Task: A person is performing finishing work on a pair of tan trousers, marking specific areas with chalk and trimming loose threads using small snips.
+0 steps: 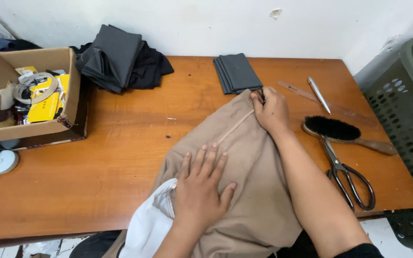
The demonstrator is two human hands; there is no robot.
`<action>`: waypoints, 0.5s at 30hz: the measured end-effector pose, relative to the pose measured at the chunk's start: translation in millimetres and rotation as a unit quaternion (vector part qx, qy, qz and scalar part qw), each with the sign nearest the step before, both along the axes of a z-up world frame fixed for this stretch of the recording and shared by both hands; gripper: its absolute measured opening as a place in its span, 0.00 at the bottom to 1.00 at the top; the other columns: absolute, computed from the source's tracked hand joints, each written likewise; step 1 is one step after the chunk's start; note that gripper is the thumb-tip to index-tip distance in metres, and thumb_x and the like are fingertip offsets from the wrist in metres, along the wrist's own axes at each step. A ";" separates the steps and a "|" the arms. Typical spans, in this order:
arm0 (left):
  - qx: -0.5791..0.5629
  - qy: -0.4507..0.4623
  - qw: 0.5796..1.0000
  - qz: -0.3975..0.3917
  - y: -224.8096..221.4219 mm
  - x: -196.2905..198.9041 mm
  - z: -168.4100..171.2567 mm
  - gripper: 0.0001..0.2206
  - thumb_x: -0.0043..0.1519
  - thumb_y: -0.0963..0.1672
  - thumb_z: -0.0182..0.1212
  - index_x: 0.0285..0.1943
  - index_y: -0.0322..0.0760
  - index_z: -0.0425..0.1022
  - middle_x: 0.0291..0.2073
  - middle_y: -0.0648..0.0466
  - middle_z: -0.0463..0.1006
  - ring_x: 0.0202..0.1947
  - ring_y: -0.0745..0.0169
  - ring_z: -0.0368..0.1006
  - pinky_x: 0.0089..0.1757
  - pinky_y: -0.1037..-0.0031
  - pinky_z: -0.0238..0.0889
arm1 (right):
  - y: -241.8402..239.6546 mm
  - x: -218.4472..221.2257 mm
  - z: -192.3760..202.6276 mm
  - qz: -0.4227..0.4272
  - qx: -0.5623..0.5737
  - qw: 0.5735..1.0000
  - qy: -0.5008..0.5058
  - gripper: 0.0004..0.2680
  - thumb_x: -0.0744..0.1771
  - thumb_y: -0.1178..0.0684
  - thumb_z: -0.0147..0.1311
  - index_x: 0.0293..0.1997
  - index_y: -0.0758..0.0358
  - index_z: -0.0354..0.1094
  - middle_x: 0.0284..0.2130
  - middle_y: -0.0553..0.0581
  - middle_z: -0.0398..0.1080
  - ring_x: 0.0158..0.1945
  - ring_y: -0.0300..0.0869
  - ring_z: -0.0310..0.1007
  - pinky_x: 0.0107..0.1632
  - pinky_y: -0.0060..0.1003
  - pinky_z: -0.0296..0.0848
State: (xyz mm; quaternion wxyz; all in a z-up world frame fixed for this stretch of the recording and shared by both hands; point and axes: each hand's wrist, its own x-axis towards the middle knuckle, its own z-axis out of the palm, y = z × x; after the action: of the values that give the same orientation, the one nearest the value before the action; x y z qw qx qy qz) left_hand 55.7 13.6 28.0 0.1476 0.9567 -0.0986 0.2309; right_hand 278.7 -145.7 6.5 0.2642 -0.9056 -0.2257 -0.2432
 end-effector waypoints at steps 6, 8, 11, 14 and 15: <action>-0.011 0.025 0.998 0.054 11.4 -3.7 1.0 0.31 0.46 0.56 0.47 0.59 0.46 0.58 0.59 0.51 0.55 0.60 0.51 0.48 0.55 0.61 0.36 | 11.3 -9.1 6.9 0.035 -0.067 0.997 0.021 0.10 0.64 0.51 0.43 0.23 0.64 0.51 0.23 0.58 0.59 0.26 0.55 0.60 0.23 0.47 0.53; 0.000 0.029 0.998 0.050 11.1 -3.3 0.1 0.31 0.47 0.56 0.46 0.60 0.45 0.56 0.60 0.50 0.53 0.60 0.51 0.46 0.56 0.61 0.35 | 4.5 -11.3 24.5 0.049 -0.072 0.996 0.026 0.08 0.63 0.49 0.47 0.28 0.62 0.58 0.28 0.54 0.62 0.33 0.50 0.60 0.29 0.44 0.57; 0.020 0.036 0.998 0.044 12.6 -3.9 -1.4 0.33 0.46 0.57 0.46 0.61 0.47 0.54 0.61 0.49 0.50 0.61 0.50 0.43 0.56 0.61 0.32 | -6.8 -30.8 59.6 0.161 0.040 0.971 0.170 0.09 0.60 0.55 0.53 0.25 0.58 0.52 0.28 0.51 0.66 0.36 0.40 0.65 0.34 0.34 0.62; 0.029 0.040 0.998 0.039 13.2 -3.1 -0.7 0.35 0.43 0.58 0.48 0.62 0.49 0.53 0.61 0.47 0.49 0.61 0.50 0.42 0.57 0.61 0.32 | -10.0 -42.9 80.1 0.262 0.096 0.885 0.372 0.19 0.57 0.62 0.57 0.17 0.55 0.39 0.22 0.52 0.69 0.30 0.33 0.69 0.32 0.26 0.64; 0.027 0.042 0.998 0.037 13.2 -3.4 -0.5 0.37 0.42 0.58 0.49 0.62 0.48 0.53 0.61 0.47 0.48 0.62 0.50 0.42 0.57 0.61 0.31 | -9.6 -45.1 82.6 0.269 0.037 0.855 0.442 0.20 0.56 0.62 0.58 0.16 0.55 0.38 0.22 0.52 0.72 0.29 0.32 0.70 0.32 0.26 0.64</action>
State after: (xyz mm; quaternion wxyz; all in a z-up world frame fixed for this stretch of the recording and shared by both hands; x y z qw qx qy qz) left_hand 52.4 26.9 27.5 0.1168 0.9721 -0.0631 0.1932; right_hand 233.7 -155.3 89.1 0.4242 -0.8115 -0.3107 0.2548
